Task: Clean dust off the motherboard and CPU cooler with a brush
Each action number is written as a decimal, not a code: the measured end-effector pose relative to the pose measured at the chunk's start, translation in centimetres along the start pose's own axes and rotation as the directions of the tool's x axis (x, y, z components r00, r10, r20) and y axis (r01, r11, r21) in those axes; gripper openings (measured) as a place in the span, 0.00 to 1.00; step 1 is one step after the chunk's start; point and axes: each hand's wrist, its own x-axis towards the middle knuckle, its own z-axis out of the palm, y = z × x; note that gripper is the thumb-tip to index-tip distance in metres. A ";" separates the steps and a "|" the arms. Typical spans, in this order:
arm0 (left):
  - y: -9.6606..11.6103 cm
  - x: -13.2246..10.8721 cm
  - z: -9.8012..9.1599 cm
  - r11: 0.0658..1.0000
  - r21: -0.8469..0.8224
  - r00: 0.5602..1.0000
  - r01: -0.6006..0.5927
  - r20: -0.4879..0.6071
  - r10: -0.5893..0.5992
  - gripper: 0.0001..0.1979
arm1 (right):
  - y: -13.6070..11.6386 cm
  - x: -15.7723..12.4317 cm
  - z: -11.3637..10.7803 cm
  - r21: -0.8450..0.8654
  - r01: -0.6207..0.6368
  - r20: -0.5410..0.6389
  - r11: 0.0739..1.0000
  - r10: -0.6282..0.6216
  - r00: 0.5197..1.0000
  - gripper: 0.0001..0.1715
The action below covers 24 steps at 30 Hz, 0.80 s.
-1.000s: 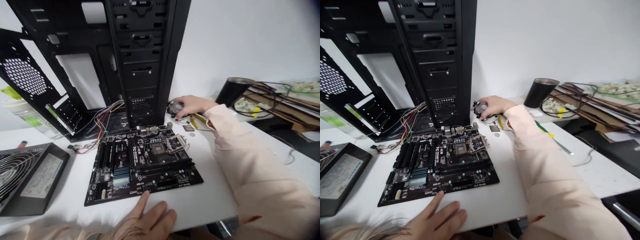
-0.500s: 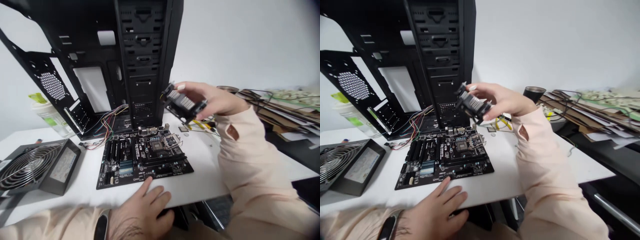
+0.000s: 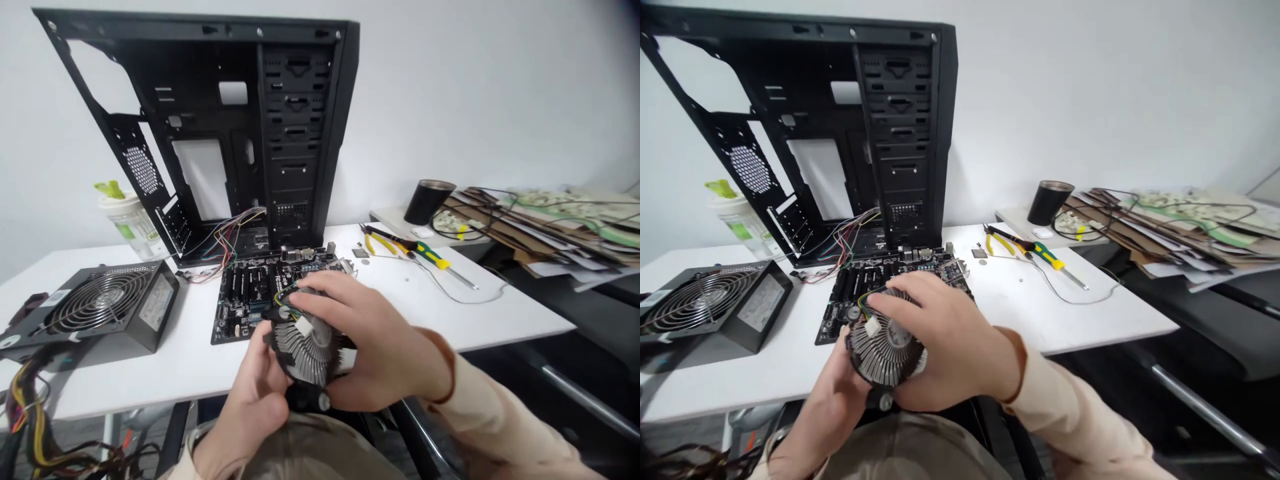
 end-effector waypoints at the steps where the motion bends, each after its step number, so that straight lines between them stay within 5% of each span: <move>1: -0.1 0.2 0.5 0.999 -0.051 0.999 0.003 -0.047 -0.005 0.46 | -0.1 0.0 0.8 0.004 -0.010 -0.048 1.000 0.010 0.999 0.49; 7: 0.4 1.9 2.1 0.959 -0.244 0.910 0.144 -0.348 -0.225 0.51 | -0.1 -1.5 3.7 -0.108 -0.058 -0.139 0.992 0.043 0.989 0.52; 12: 1.5 3.0 2.0 0.913 -0.270 0.864 0.306 -0.324 -0.385 0.38 | 3.3 -3.5 -0.6 0.183 -0.077 -0.143 0.980 0.104 0.984 0.52; 15: 2.4 4.3 2.1 0.881 -0.261 0.849 0.394 -0.264 -0.458 0.36 | 8.2 -3.2 -4.6 0.052 -0.309 -0.337 0.950 0.308 0.890 0.29; 17: 2.9 5.5 2.6 0.830 -0.228 0.828 0.510 -0.130 -0.545 0.34 | 12.4 -2.5 -6.6 -0.094 -0.533 -0.272 0.841 0.493 0.826 0.23; 19: 3.2 6.9 3.5 0.786 -0.184 0.800 0.590 0.002 -0.600 0.32 | 16.9 -1.9 -7.7 -0.266 -0.696 -0.093 0.667 0.701 0.707 0.27; 21: 3.0 8.2 4.4 0.765 -0.151 0.778 0.626 0.048 -0.627 0.31 | 21.2 -2.0 -7.7 -0.461 -0.714 0.001 0.528 0.804 0.594 0.29; 24: 2.2 9.3 5.5 0.754 -0.102 0.760 0.649 0.049 -0.648 0.28 | 25.9 -3.6 -6.3 -0.536 -0.713 0.023 0.451 0.853 0.522 0.27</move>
